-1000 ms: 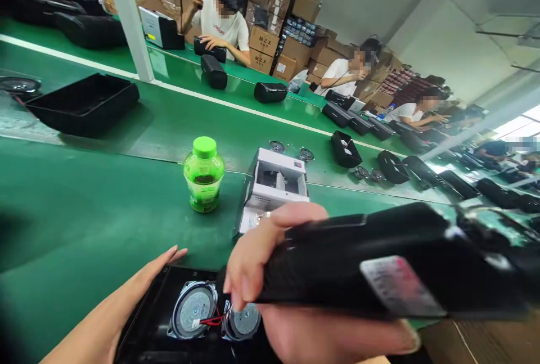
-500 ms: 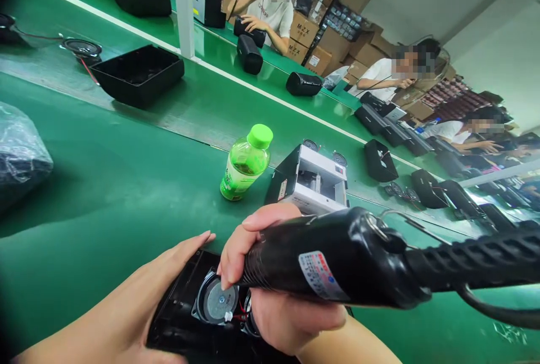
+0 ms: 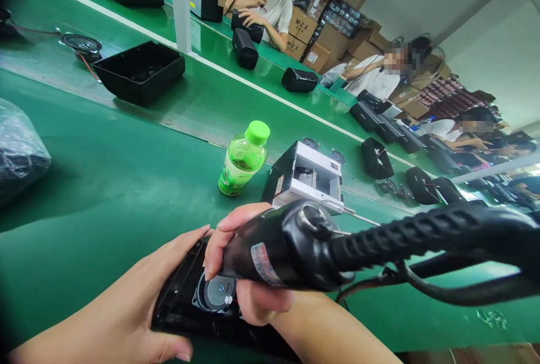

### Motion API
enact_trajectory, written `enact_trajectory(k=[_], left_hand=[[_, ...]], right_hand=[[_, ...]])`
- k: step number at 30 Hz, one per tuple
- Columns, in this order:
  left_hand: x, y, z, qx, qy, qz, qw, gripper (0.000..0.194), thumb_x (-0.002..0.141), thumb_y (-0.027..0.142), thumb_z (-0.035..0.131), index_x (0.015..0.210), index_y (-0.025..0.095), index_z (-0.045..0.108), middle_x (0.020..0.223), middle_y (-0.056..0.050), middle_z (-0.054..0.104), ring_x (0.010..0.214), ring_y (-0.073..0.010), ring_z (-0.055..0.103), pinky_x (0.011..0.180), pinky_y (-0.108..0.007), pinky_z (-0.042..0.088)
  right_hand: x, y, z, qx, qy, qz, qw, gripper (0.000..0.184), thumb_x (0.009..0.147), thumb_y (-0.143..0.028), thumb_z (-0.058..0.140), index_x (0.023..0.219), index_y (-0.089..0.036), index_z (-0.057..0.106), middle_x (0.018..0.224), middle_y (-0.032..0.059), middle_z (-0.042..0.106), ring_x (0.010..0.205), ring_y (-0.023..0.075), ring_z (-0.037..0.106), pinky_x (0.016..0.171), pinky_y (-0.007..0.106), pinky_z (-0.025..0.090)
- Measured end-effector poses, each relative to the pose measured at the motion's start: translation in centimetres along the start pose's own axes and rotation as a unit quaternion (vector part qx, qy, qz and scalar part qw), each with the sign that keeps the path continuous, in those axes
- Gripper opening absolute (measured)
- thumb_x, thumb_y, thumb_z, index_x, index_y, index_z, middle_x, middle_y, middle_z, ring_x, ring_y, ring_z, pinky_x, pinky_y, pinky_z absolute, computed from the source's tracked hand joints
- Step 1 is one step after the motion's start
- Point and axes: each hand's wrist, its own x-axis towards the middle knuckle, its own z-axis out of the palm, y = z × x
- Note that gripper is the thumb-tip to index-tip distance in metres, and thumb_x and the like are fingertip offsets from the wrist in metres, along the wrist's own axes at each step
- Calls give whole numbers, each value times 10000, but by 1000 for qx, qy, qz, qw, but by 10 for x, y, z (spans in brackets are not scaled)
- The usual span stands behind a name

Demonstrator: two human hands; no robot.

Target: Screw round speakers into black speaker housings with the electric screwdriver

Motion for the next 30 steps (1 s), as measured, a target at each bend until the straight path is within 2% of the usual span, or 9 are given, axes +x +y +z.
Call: enact_trajectory(k=[5, 9, 12, 14, 16, 20, 23, 26, 30], left_hand=[[3, -3, 3, 0, 13, -14, 1000, 1704, 744, 797, 1230, 2092, 549, 218, 2062, -126, 565, 1827, -568, 646, 1479, -758, 632], [5, -1, -4, 6, -14, -20, 1000, 1663, 785, 721, 1233, 2095, 542, 223, 2040, -129, 596, 1805, -569, 672, 1457, -746, 658], [5, -5, -2, 8, 13, -3, 1000, 1640, 789, 695, 1227, 2090, 537, 242, 2034, -126, 607, 1788, -565, 692, 1446, -730, 670], [6, -10, 1, 11, 30, 7, 999, 1613, 796, 673, 1212, 2085, 531, 254, 2050, -115, 589, 1794, -559, 688, 1451, -702, 668], [10, -15, 0, 19, 28, 6, 999, 1543, 837, 680, 1162, 2079, 547, 256, 2033, -82, 619, 1779, -538, 708, 1431, -669, 689], [28, -16, -9, 39, 10, -2, 999, 1316, 962, 772, 1014, 2050, 640, 285, 1837, 19, 813, 1649, -483, 826, 1342, -652, 750], [38, -16, -13, 42, 8, 2, 999, 1272, 974, 826, 963, 2035, 683, 277, 1787, 51, 847, 1606, -457, 857, 1357, -628, 738], [40, -19, -13, 43, 4, 6, 999, 1326, 939, 894, 930, 2048, 661, 241, 1773, 49, 860, 1603, -454, 858, 1396, -603, 707], [38, -28, -11, 46, -6, 5, 999, 1443, 862, 905, 957, 2053, 656, 181, 1786, 42, 855, 1585, -468, 867, 1390, -597, 706]], right_hand=[[-2, 4, 0, 6, -7, -25, 1000, 852, 895, -1027, 988, 1334, -315, 827, 813, -14, 819, 702, 254, 812, 719, 438, 761], [-8, 11, 3, 35, 18, -81, 996, 712, 1001, -958, 945, 1311, -321, 876, 798, -25, 869, 606, 204, 786, 691, 382, 727], [-6, 18, 11, 39, 47, -77, 995, 715, 976, -954, 965, 1291, -319, 871, 788, -41, 859, 582, 182, 766, 717, 367, 727], [-3, 13, 15, 40, 58, -72, 995, 724, 967, -963, 964, 1289, -324, 853, 771, -53, 834, 544, 175, 732, 671, 352, 704], [0, -5, 13, 43, 69, -79, 993, 722, 976, -990, 931, 1299, -349, 862, 763, -58, 828, 512, 184, 712, 591, 343, 676], [-7, -74, -12, 33, 137, -164, 976, 660, 957, -967, 977, 1276, -389, 967, 747, -69, 848, 523, 196, 738, 554, 333, 681], [-8, -108, -46, -73, 180, -231, 953, 657, 943, -933, 1016, 1175, -319, 981, 715, -34, 847, 542, 208, 739, 584, 350, 694], [-2, -104, -73, -112, 186, -280, 935, 681, 934, -959, 1003, 1101, -301, 963, 671, -45, 817, 493, 193, 688, 520, 313, 641], [7, -81, -84, -115, 169, -263, 943, 728, 947, -1002, 953, 1124, -295, 937, 679, -51, 807, 484, 183, 694, 506, 301, 637]])
